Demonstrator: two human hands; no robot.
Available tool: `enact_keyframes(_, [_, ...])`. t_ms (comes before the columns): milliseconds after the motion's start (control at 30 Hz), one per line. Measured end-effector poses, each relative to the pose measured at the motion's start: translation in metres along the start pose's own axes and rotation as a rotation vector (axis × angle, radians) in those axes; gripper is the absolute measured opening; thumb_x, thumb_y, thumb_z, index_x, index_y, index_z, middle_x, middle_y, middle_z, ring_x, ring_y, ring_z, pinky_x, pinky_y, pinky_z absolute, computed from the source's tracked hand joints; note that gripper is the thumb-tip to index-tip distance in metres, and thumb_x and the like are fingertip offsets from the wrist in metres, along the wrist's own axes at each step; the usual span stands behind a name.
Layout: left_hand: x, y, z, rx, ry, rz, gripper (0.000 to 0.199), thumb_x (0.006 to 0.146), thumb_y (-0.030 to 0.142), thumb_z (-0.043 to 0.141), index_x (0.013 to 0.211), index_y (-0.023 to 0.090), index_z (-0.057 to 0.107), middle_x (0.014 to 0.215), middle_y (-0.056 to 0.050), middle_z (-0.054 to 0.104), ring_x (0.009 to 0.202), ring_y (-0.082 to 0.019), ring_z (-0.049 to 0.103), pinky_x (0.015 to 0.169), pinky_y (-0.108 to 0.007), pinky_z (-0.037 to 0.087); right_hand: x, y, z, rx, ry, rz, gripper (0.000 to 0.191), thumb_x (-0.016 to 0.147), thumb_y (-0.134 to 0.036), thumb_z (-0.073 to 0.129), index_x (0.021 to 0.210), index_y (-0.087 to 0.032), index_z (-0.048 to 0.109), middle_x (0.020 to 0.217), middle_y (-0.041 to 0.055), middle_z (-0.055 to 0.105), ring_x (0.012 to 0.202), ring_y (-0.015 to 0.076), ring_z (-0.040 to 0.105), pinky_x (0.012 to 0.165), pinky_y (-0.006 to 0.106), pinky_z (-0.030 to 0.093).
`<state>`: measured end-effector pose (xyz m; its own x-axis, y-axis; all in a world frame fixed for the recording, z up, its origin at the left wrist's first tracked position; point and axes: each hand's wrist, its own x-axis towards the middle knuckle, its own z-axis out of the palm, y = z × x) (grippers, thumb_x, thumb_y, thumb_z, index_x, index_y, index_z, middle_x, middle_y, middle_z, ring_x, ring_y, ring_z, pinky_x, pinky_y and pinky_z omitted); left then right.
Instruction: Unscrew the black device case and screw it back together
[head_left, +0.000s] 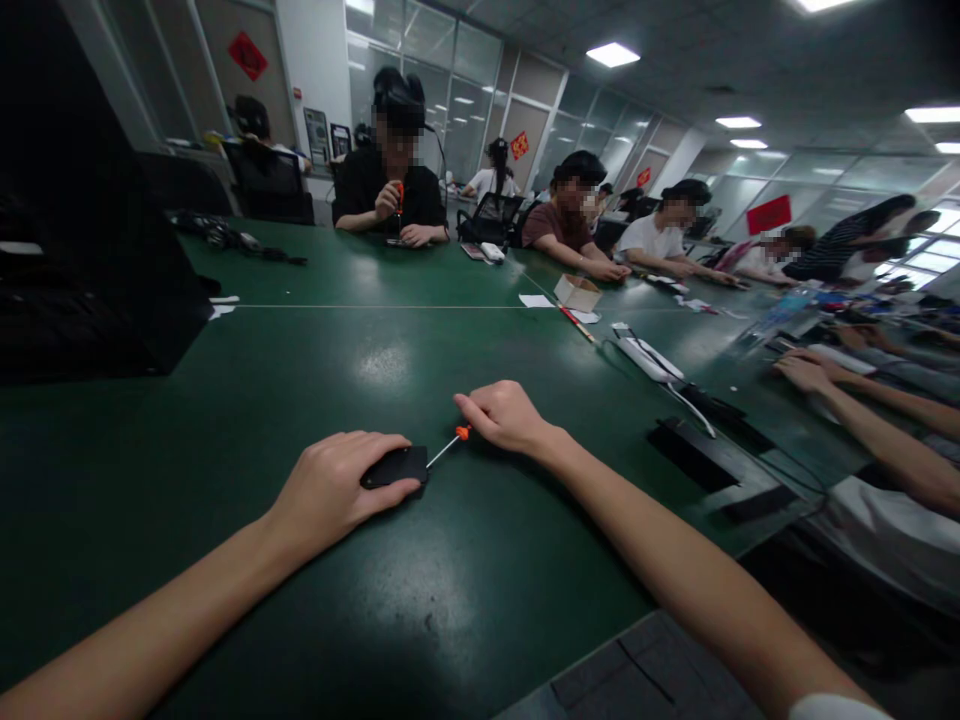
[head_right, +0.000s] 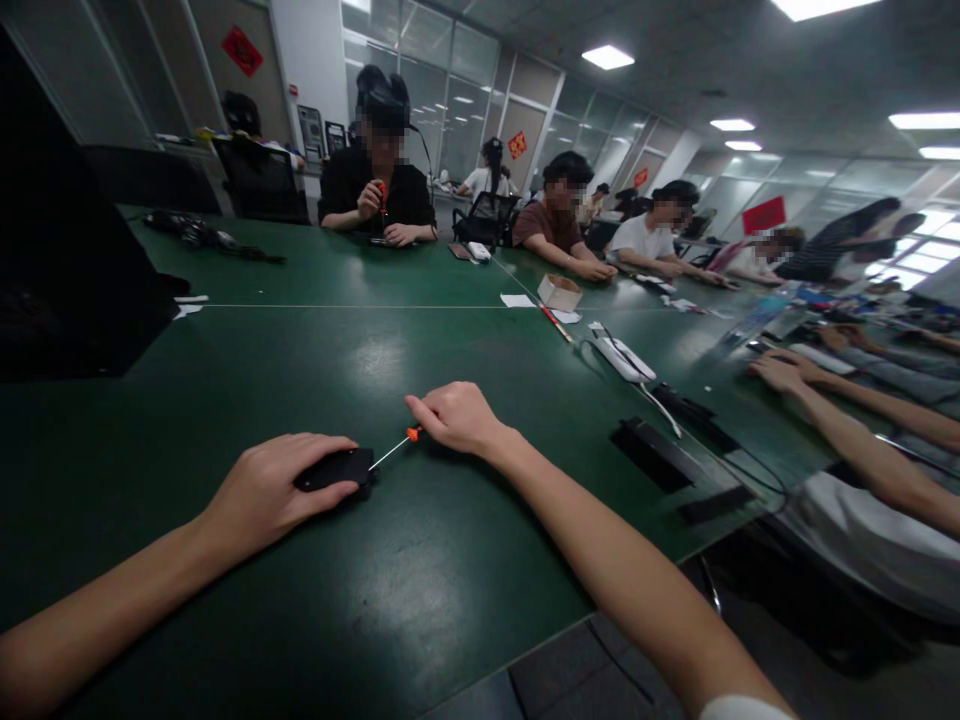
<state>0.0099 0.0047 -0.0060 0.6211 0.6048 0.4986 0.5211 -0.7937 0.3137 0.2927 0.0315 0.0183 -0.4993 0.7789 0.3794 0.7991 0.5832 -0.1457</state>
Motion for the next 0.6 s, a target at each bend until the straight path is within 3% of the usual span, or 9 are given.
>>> enact_keyframes(167, [0.001, -0.001, -0.002, -0.026, -0.020, -0.018, 0.047, 0.096, 0.060, 0.056, 0.120, 0.022, 0.070, 0.107, -0.008, 0.078, 0.094, -0.026, 0.073, 0.084, -0.038, 0.056, 0.004, 0.000, 0.018, -0.030, -0.043, 0.016, 0.064, 0.109, -0.043, 0.027, 0.060, -0.016, 0.058, 0.060, 0.0025, 0.059, 0.057, 0.0105, 0.047, 0.063, 0.028, 0.028])
enact_keyframes(600, [0.001, -0.003, -0.001, -0.063, -0.003, -0.016, 0.047, 0.096, 0.061, 0.055, 0.120, 0.023, 0.070, 0.107, -0.007, 0.077, 0.095, -0.026, 0.073, 0.084, -0.038, 0.057, 0.005, 0.009, 0.003, -0.140, 0.019, 0.098, 0.062, 0.109, -0.043, 0.029, 0.073, -0.014, 0.070, 0.076, 0.0075, 0.070, 0.072, 0.0137, 0.059, 0.065, 0.028, 0.029])
